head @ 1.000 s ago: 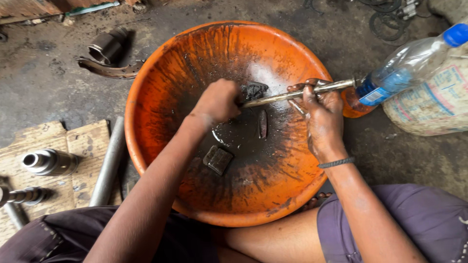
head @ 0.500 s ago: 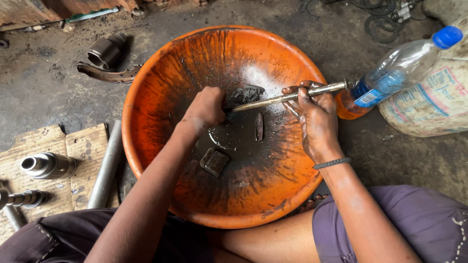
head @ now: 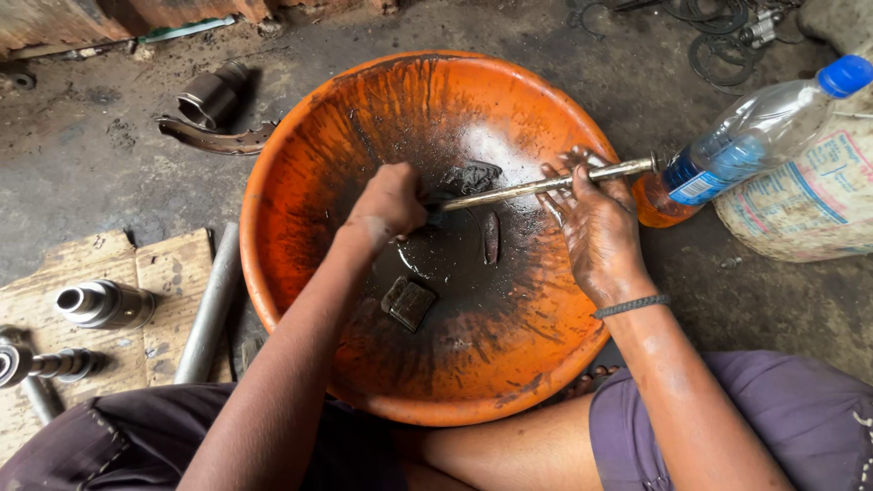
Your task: The person cleans various metal components and a long rod by dipping them into a basin of dark liquid, wiping them with their hands, and setting them aside.
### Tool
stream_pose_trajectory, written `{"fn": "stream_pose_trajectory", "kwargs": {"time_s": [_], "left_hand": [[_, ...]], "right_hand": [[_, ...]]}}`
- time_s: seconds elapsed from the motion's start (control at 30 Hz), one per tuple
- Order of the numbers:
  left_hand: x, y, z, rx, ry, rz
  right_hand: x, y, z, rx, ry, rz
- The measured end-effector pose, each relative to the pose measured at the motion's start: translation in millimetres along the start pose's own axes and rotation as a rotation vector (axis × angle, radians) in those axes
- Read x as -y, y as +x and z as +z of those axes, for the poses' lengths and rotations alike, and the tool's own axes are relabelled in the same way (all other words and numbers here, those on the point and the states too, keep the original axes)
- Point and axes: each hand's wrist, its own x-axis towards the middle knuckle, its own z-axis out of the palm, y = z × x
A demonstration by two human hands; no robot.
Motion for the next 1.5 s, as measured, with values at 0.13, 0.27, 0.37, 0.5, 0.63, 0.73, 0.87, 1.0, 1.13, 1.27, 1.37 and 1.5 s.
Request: {"fn": "stream_pose_trajectory", "kwargs": {"time_s": [0.13,0.27,0.37,0.5,0.63,0.73,0.87,1.0,1.13,1.27,1.37,1.5], "left_hand": [[32.3,4.2,2.9,-0.317,0.223,0.020],[62.0,-1.9,9.1,-0.305,0.294,-0.144],[66.3,-8.2,26.2,-0.266,0.412,-0.228],[49.2,-21.0,35.8,-0.178,0.563,-0.209],[33.6,-39.9,29.8,-0.093,0.784,-0.022],[22.0,-57.3,18.0,0.121,0.450,0.006],[15.6,-81.0,-15.7,0.085,0.307,-0.005],[11.3,-77.3,-27.1,-0.138,-0.124,0.084],[-9.5,-52.2,4.0,-0.177,-0.141,0.043],[-25.7,-53.2,33.1,-0.272,0.045,0.366],[-31.7,-54.7,44.9,-0.264,-0.031,0.508],[-17.2,-50.5,36.5,-0.285,0.123,0.524]], "right_hand": [[-1.9,4.0,-4.7,-0.021,0.034,-0.007],[1.0,4.0,-7.5,-0.044,-0.007,-0.007],[5.4,4.7,-0.3,-0.005,0.013,-0.008],[14.6,6.9,2.3,0.037,0.047,0.028],[17.4,9.3,-0.2,-0.023,0.114,0.162],[10.4,12.3,-9.8,0.018,0.075,0.124],[4.8,14.7,-12.3,0.028,0.013,0.058],[3.0,9.6,-8.0,-0.035,-0.007,0.114],[3.7,5.4,-4.6,-0.038,-0.023,0.097],[0.9,-2.4,1.1,-0.037,-0.084,0.037],[-0.8,-9.2,2.7,-0.075,-0.190,0.000],[-5.8,-12.0,2.8,-0.117,-0.216,-0.042]]}}
